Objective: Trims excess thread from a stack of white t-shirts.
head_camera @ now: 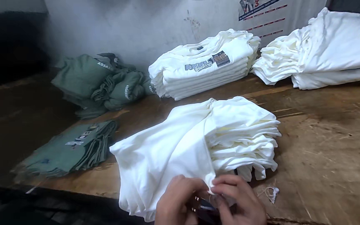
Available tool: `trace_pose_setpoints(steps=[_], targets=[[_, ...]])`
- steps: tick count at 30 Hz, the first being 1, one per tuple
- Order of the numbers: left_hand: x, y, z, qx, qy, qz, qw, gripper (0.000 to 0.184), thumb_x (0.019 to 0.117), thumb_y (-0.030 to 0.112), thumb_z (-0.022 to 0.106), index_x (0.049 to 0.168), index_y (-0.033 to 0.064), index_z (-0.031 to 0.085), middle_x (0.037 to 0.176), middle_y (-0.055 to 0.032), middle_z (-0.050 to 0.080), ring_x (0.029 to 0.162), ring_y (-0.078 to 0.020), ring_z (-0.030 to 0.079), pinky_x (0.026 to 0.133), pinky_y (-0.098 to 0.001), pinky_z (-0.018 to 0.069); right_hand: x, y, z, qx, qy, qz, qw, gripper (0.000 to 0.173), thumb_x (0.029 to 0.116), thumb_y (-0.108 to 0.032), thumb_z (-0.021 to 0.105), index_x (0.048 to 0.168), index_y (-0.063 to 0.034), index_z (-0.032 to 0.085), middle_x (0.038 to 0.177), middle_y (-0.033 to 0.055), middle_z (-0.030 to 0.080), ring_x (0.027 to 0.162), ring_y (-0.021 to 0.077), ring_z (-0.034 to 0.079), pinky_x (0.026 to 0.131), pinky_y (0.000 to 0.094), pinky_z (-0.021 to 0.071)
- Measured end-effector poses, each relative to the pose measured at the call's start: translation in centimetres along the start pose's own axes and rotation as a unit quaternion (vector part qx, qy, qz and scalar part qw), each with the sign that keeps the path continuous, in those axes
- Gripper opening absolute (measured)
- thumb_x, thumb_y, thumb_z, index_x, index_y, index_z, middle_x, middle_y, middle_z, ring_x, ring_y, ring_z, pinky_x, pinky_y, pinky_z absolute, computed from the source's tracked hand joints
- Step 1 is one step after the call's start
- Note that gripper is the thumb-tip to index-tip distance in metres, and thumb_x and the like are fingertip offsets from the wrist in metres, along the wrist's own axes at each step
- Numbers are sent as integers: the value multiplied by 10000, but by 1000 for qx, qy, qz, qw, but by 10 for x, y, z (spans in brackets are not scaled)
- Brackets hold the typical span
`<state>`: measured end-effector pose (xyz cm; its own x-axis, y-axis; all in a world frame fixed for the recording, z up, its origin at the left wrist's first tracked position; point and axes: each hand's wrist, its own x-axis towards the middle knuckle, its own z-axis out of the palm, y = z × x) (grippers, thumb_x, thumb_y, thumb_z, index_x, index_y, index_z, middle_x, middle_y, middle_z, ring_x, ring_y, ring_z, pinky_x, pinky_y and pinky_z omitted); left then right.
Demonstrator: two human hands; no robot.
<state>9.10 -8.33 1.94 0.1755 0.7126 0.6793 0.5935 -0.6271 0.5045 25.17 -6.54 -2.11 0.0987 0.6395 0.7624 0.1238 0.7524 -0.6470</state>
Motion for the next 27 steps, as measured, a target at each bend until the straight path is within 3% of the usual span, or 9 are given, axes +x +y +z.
trace_pose_setpoints(steps=[2, 4, 7, 9, 11, 13, 16, 21, 27], targets=[[9, 4, -6, -49, 3, -46, 998, 109, 943, 21, 619, 1019, 39, 696, 890, 0, 702, 760, 11, 623, 679, -141, 526, 11, -2, 6, 155, 33, 67, 985, 164, 965, 31, 628, 1010, -53, 760, 978, -7, 766, 866, 4, 708, 755, 167, 601], [16, 0, -9, -101, 11, -82, 991, 122, 977, 36, 588, 1055, 31, 681, 886, 25, 680, 731, 26, 606, 641, -134, 521, 17, -4, 5, 226, 25, 90, 970, 162, 1059, -152, 549, 1139, -95, 678, 931, -65, 694, 695, -64, 577, 584, 107, 484], [21, -4, -8, -166, 2, -108, 980, 141, 986, 80, 617, 1117, 49, 660, 839, 43, 671, 695, 0, 609, 605, -159, 519, 18, -5, -1, 69, -41, 32, 996, 465, 933, -367, 759, 1252, -65, 607, 1108, 25, 636, 949, 16, 598, 798, 167, 514], [22, -5, -7, -192, -7, -106, 976, 146, 986, 88, 627, 1122, 47, 662, 865, 35, 688, 720, -12, 630, 627, -166, 537, 14, -8, 7, 27, -39, 31, 998, 418, 826, -68, 792, 1194, 22, 615, 1102, 117, 660, 1006, 107, 645, 858, 233, 565], [25, -6, -6, -199, -3, -111, 974, 145, 987, 90, 627, 1121, 51, 665, 881, 41, 684, 730, -5, 627, 639, -155, 535, 13, -8, 13, 59, -18, 42, 997, 344, 779, 138, 623, 1101, 17, 615, 984, 77, 654, 799, 47, 632, 690, 175, 552], [26, -8, -7, -206, -6, -121, 971, 160, 979, 73, 629, 1134, 48, 660, 883, 35, 688, 734, -12, 635, 644, -161, 541, 15, -7, 9, 73, -46, 20, 996, 333, 805, 105, 591, 1115, -15, 605, 1042, 87, 602, 797, 32, 587, 667, 143, 513], [23, -8, -8, -206, -29, -117, 971, 196, 967, 52, 633, 1162, 38, 647, 866, 34, 697, 724, -12, 633, 632, -168, 535, 16, -13, 7, -13, -71, 2, 997, 424, 818, -175, 773, 1202, -71, 624, 1143, 118, 562, 1029, 95, 554, 851, 187, 476], [26, -8, -8, -211, -35, -133, 968, 211, 950, 31, 617, 1158, 47, 645, 822, 55, 675, 687, 4, 608, 613, -146, 510, 16, -8, 18, 43, -36, 15, 998, 271, 797, 147, 587, 1004, -26, 616, 1021, 90, 635, 991, 68, 641, 816, 155, 558], [18, 1, -16, -222, -76, -162, 958, 340, 909, 55, 718, 1229, 13, 611, 926, 2, 724, 776, -56, 677, 674, -228, 574, -3, -3, -15, -160, -21, -125, 979, 76, 949, -139, 713, 1000, -160, 767, 939, 0, 692, 909, 91, 617, 948, 265, 434]])
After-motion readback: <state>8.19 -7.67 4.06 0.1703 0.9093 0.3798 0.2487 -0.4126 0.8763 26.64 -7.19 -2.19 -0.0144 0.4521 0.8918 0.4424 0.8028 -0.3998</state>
